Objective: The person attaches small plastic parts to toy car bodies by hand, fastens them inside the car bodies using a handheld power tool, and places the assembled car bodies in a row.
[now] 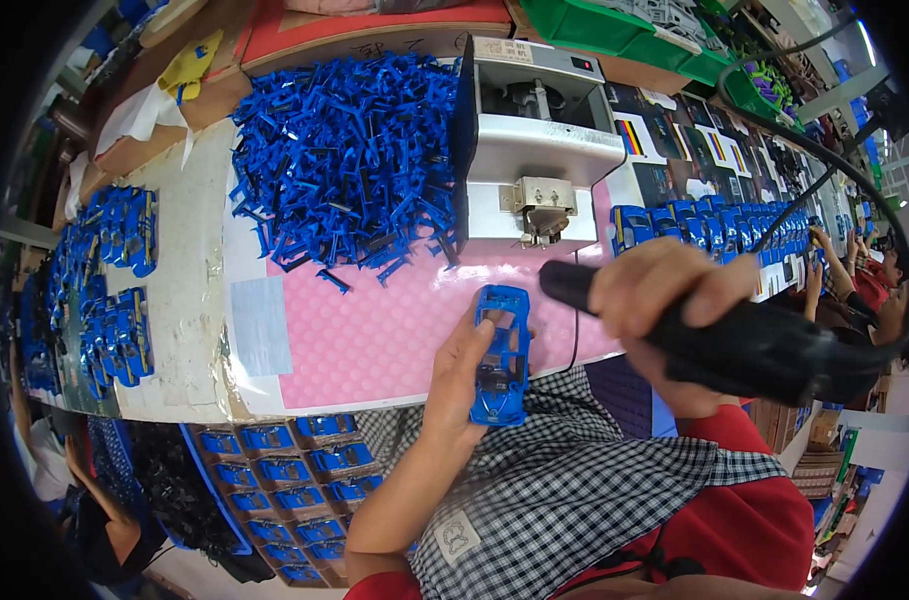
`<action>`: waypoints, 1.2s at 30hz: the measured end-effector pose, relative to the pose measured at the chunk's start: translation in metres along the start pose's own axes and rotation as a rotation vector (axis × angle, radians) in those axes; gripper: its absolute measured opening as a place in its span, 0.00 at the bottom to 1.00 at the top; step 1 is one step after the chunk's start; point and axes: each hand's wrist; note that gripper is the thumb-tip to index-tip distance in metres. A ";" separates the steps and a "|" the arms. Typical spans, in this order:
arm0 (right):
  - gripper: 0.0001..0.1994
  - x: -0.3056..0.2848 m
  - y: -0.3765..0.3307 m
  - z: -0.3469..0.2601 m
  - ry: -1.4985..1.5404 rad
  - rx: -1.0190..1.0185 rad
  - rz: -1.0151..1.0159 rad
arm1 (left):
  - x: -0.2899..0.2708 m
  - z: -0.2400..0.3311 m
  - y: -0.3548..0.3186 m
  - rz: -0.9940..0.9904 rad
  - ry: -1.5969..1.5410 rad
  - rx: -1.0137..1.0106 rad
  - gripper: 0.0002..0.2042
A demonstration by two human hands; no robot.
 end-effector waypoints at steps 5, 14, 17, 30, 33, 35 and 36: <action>0.28 -0.003 0.030 -0.006 -0.186 0.141 0.241 | 0.001 0.001 -0.003 0.051 0.013 0.002 0.21; 0.24 -0.001 0.030 0.020 -0.145 0.230 0.299 | 0.000 0.002 0.002 0.059 0.021 -0.032 0.20; 0.30 0.011 0.015 0.005 -0.165 0.421 0.234 | -0.002 0.002 0.004 0.039 -0.008 -0.021 0.20; 0.30 0.011 -0.010 0.019 -0.078 0.391 0.138 | 0.000 0.000 0.003 0.003 -0.026 -0.005 0.23; 0.29 0.012 -0.012 0.019 -0.096 0.405 0.180 | -0.002 -0.001 0.001 0.026 -0.043 -0.037 0.23; 0.29 0.013 -0.013 0.019 -0.101 0.414 0.188 | -0.003 -0.002 0.001 0.007 -0.041 -0.020 0.23; 0.28 0.012 -0.012 0.019 -0.110 0.417 0.196 | -0.003 -0.003 0.001 0.010 -0.042 -0.023 0.23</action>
Point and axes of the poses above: each hand's wrist, its own y-axis towards the middle knuckle, its own x-axis out of the palm, z = x × y, and after that the axes turned 1 degree about z, right-handed
